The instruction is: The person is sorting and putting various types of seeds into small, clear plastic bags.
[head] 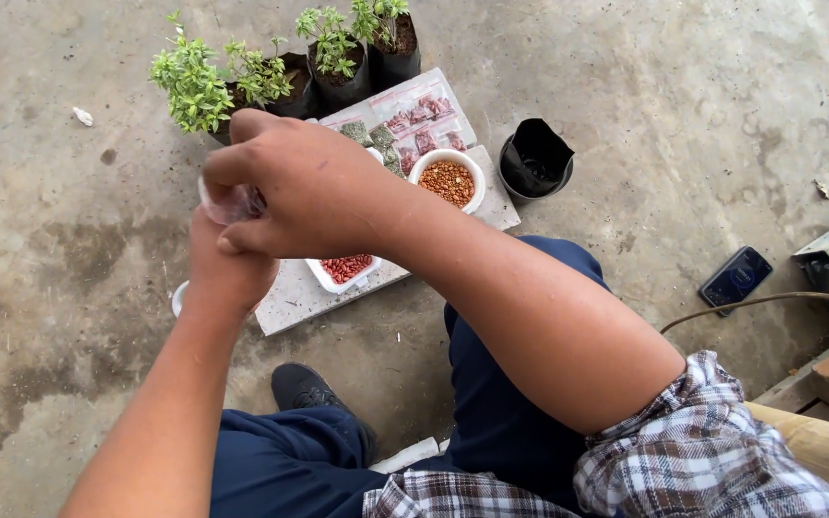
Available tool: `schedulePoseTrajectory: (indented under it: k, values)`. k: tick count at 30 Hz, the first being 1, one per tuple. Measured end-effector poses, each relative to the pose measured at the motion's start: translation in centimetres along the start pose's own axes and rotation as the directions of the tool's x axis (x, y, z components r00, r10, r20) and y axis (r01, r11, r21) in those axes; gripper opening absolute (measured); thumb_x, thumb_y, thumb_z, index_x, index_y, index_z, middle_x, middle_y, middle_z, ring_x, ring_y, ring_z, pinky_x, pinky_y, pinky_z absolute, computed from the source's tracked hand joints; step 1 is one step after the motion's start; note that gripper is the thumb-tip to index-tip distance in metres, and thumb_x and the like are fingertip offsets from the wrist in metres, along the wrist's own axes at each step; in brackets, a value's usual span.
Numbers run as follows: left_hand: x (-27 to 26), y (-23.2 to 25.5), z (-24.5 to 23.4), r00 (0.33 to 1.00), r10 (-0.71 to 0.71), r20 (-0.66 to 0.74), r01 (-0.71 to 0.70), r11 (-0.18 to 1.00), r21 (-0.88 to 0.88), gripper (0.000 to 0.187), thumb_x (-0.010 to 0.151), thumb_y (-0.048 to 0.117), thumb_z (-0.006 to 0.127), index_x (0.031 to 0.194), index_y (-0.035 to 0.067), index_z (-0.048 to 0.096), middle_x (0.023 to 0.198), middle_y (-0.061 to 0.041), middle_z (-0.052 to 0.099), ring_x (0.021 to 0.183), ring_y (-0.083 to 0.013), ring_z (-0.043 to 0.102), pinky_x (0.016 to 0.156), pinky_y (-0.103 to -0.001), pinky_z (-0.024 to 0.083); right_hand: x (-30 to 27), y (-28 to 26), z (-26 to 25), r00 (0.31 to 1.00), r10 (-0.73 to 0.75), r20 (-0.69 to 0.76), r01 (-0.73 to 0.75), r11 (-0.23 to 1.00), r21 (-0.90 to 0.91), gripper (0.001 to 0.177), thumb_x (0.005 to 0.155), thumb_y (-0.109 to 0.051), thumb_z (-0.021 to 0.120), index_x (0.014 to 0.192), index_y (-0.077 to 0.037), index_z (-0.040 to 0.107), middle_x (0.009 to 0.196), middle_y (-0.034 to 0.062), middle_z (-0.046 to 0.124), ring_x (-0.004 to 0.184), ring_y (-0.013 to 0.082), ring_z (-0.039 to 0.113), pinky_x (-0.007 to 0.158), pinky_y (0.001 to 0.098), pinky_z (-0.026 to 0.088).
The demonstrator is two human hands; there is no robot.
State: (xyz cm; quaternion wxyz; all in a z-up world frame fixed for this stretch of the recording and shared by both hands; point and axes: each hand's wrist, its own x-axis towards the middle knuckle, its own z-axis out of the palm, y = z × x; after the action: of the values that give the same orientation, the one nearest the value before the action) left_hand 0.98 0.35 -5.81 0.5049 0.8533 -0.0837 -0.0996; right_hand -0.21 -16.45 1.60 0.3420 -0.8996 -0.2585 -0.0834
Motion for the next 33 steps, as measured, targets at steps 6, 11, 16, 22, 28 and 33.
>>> schedulePoseTrajectory:
  k: [6,11,16,22,28,33]
  values:
    - [-0.4,1.2,1.1,0.998,-0.048,-0.026,0.054,0.954,0.297,0.012,0.08,0.004,0.04,0.071,0.012,0.038,0.064,-0.001,0.045,0.07,-0.0181,0.034,0.056,-0.038,0.028,-0.7,1.1,0.6,0.989,0.131,0.064,-0.123,0.987,-0.106,0.023,0.073,-0.039,0.083,0.071,-0.021,0.068,0.086,0.0037,0.059,0.083,0.0272,0.063,0.062,0.045,0.048]
    - [0.4,-0.8,1.2,0.994,0.103,-0.04,-0.076,0.901,0.428,0.009,0.09,0.002,0.053,0.082,0.007,0.053,0.069,-0.01,0.059,0.07,-0.0302,0.054,0.063,-0.044,0.043,-0.5,1.3,1.9,0.984,0.169,-0.063,-0.169,0.986,-0.008,0.024,0.08,-0.043,0.07,0.072,-0.02,0.072,0.083,0.0054,0.059,0.079,0.0315,0.067,0.068,0.0437,0.053]
    - [-0.3,0.8,1.1,0.974,0.223,0.033,-0.217,0.888,0.406,0.005,0.094,0.004,0.054,0.089,0.006,0.053,0.066,-0.013,0.062,0.07,-0.0372,0.067,0.068,-0.045,0.053,-0.1,1.1,2.1,0.948,0.22,-0.23,-0.186,0.97,0.159,0.022,0.078,-0.029,0.067,0.059,-0.019,0.066,0.075,0.0027,0.058,0.072,0.0306,0.071,0.06,0.0402,0.057]
    - [-0.7,3.5,-4.1,0.958,0.279,0.061,-0.281,0.959,0.021,0.022,0.111,0.022,0.035,0.097,0.009,0.047,0.065,-0.003,0.065,0.064,-0.0217,0.069,0.063,-0.036,0.053,1.3,-0.1,-0.1,0.943,0.067,-0.326,0.059,0.93,0.363,0.01,0.082,-0.019,0.072,0.082,-0.01,0.071,0.092,0.0123,0.068,0.077,0.0275,0.073,0.068,0.0356,0.06]
    - [0.8,-3.5,-8.3,0.98,0.175,0.098,-0.191,0.962,0.195,0.028,0.109,0.043,0.048,0.106,0.016,0.056,0.078,-0.005,0.07,0.083,-0.0266,0.074,0.072,-0.041,0.055,4.6,0.8,2.9,0.991,-0.039,-0.131,0.094,0.889,0.448,0.008,0.086,-0.018,0.079,0.092,-0.016,0.075,0.094,0.0051,0.071,0.083,0.0194,0.075,0.076,0.0318,0.061]
    - [2.8,-14.3,-5.8,0.995,0.009,0.101,-0.026,0.984,0.176,0.035,0.087,0.025,0.079,0.111,0.004,0.065,0.094,-0.027,0.068,0.097,-0.0502,0.068,0.081,-0.054,0.056,5.5,9.9,10.2,0.861,0.497,0.103,-0.508,0.835,0.214,0.023,0.092,-0.035,0.072,0.098,-0.014,0.079,0.085,0.0114,0.072,0.082,0.0318,0.073,0.075,0.0453,0.055]
